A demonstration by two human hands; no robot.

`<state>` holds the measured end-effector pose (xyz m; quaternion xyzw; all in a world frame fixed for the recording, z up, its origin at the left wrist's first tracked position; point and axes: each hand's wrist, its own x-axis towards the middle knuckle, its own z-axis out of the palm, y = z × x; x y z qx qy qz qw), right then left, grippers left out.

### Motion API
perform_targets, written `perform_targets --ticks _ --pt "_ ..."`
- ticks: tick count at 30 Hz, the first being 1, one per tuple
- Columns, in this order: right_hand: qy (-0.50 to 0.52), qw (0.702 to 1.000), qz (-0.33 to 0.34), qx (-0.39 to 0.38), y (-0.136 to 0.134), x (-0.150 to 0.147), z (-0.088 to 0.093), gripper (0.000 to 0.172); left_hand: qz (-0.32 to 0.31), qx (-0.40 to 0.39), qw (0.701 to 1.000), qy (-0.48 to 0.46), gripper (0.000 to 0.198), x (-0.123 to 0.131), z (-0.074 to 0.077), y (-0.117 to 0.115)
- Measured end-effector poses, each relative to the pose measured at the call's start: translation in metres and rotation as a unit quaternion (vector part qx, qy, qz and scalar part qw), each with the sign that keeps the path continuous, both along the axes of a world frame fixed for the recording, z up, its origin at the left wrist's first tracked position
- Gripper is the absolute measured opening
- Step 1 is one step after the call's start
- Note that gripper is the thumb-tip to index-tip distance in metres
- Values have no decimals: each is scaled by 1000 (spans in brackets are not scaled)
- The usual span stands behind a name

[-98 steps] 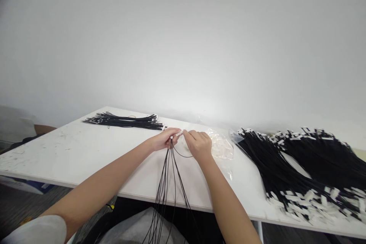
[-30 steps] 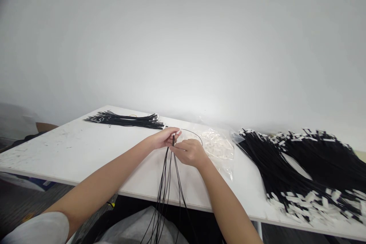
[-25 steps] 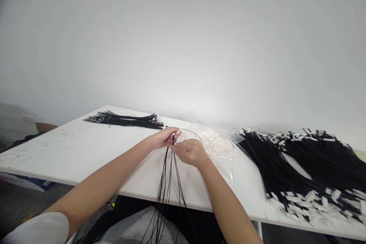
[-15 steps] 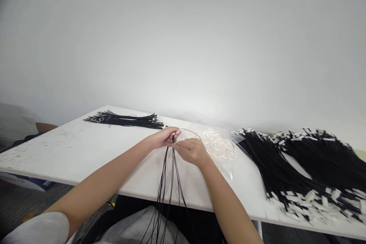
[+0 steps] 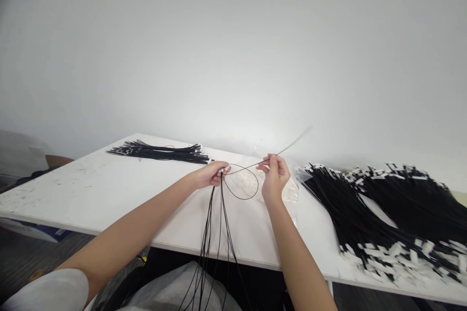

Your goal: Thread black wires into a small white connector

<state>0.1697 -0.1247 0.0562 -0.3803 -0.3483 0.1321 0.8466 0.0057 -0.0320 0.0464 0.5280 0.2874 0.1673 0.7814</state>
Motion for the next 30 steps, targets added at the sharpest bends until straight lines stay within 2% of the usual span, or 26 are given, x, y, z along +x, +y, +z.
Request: perform_targets --ticks 2,6,10,14,16,19,22,25,30 --pt "82 996 -2 17 0 12 7 21 7 10 1000 7 13 0 0 -1" --pt "182 981 -4 64 -9 39 19 23 13 25 999 15 12 -1 -1 -1" --pt "196 979 -19 49 -17 53 25 27 3 33 999 10 11 -2 -4 2" --pt "69 996 -18 -59 -14 39 22 25 8 45 999 11 13 -2 -7 4" --pt "-44 990 -62 -115 -12 25 17 23 7 56 998 -3 15 -2 -8 4" --pt "-254 951 -46 -169 -11 4 7 20 -5 75 997 -28 19 -2 -7 3" --pt "-416 885 -95 -183 -11 -10 -2 19 -19 88 995 -46 22 -2 -5 1" --pt "-480 845 -138 -192 -10 -14 -8 21 -26 96 993 -60 25 -2 -4 -1" --pt "-498 829 -151 -204 -8 -12 -10 23 -41 100 991 -73 24 -3 -4 -2"
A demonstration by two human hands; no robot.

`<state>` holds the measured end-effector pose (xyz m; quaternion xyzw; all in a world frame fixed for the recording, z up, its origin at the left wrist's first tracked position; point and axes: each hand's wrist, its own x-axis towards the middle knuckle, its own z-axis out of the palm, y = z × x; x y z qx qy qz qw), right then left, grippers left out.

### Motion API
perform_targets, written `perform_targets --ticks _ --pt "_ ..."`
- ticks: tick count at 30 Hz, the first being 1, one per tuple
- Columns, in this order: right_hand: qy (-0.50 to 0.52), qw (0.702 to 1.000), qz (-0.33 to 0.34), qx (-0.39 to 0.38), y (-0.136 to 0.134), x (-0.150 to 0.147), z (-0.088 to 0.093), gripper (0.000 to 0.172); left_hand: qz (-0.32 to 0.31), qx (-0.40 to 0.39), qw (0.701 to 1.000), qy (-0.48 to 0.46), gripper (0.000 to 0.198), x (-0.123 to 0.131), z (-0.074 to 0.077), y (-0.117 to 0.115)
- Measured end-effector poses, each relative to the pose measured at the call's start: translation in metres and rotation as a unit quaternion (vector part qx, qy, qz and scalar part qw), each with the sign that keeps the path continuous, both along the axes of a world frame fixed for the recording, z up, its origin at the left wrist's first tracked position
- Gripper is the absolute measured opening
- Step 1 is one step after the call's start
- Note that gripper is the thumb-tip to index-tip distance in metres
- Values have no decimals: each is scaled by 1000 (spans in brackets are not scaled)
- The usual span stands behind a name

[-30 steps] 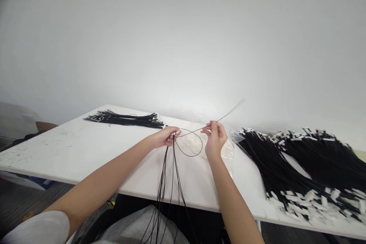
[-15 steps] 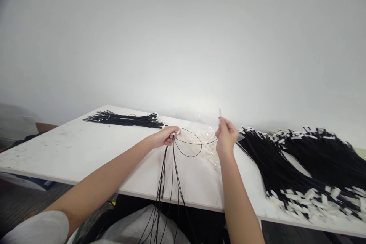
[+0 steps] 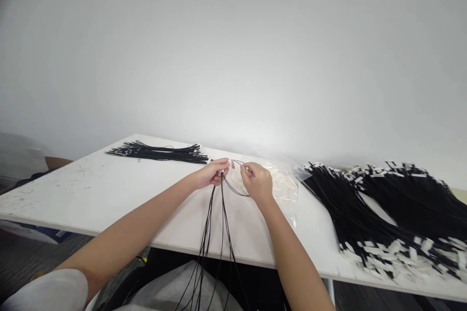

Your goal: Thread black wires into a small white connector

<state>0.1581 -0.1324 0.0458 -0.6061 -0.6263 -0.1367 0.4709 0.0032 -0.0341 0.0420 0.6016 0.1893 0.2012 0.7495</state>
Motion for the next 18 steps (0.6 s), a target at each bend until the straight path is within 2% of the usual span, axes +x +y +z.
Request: perform_targets --ticks 7,18 --pt "-6 1000 2 10 1 0 -1 23 -2 14 1000 -2 26 0 2 -3" --pt "-35 999 33 13 1 3 1 21 39 57 997 19 30 0 5 -6"
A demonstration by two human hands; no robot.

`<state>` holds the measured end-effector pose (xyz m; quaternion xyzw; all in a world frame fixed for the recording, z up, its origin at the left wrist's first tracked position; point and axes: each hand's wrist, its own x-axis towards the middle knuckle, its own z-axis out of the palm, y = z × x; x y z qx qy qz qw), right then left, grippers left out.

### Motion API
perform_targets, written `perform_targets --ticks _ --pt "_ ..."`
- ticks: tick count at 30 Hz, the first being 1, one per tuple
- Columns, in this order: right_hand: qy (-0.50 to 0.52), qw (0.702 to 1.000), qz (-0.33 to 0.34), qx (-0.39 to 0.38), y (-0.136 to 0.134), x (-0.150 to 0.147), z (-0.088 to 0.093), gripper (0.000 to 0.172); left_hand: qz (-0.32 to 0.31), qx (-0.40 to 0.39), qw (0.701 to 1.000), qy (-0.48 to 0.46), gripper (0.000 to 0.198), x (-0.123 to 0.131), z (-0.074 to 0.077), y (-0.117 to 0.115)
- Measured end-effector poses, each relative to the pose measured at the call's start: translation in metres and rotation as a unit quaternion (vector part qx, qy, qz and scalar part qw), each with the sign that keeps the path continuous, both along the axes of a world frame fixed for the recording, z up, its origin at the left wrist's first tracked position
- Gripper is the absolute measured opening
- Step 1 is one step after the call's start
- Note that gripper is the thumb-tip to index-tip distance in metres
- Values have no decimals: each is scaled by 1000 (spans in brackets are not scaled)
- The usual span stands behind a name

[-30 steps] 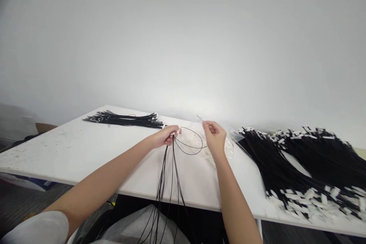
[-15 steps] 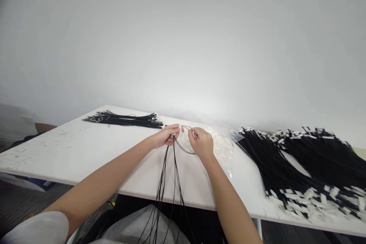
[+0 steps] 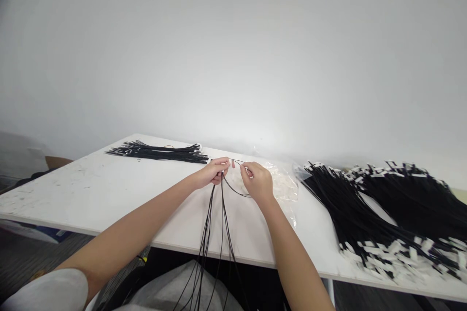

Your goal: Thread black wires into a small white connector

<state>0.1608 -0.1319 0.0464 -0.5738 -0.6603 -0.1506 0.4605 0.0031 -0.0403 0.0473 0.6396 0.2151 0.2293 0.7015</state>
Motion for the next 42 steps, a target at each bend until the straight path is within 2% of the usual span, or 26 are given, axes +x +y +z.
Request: perform_targets --ticks 8,16,29,35,42 --pt "-32 999 2 -7 2 1 -3 22 -5 12 1000 -12 32 -2 4 -3" --pt "-19 1000 5 15 1 0 -1 22 0 35 999 5 33 -2 4 -4" --pt "-46 997 10 56 2 4 -7 19 -85 5 996 -15 30 -6 9 -9" --pt "-21 998 32 55 1 3 -7 20 -87 1 996 -3 30 -6 10 -11" --pt "-27 998 26 45 0 1 -7 20 -98 -4 995 -9 30 -8 11 -11"
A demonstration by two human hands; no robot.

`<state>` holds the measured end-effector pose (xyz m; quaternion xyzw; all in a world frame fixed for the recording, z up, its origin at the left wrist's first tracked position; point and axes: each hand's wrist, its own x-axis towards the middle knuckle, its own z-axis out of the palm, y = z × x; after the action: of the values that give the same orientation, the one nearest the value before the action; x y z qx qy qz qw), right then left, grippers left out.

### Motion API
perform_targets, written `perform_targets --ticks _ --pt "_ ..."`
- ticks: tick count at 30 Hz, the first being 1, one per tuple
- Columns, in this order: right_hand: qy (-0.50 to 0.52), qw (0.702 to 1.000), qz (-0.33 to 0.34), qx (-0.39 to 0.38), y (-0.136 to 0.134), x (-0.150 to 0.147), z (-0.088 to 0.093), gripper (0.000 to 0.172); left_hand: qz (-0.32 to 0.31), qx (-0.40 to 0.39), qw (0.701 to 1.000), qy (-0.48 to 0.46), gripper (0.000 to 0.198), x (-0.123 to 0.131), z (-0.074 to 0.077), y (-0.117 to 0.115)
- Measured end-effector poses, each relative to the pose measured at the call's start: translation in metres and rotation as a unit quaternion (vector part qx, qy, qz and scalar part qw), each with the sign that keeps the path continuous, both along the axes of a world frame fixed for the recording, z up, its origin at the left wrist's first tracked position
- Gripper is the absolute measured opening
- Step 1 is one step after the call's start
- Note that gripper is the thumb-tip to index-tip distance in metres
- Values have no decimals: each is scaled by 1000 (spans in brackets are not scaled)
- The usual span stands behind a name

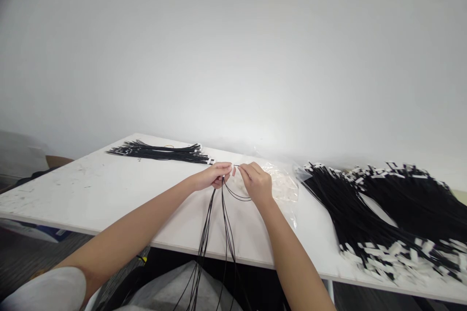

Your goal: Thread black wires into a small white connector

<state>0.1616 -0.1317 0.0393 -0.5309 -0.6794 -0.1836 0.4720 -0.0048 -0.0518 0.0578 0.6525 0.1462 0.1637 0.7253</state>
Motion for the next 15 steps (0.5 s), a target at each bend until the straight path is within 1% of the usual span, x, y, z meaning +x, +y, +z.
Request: perform_targets --ticks 10,15 --pt "-17 1000 6 4 -1 0 1 17 -2 -9 1000 -8 30 4 -9 5" --pt "-45 998 -18 36 0 -1 1 17 3 -11 1000 -16 30 5 -8 3"
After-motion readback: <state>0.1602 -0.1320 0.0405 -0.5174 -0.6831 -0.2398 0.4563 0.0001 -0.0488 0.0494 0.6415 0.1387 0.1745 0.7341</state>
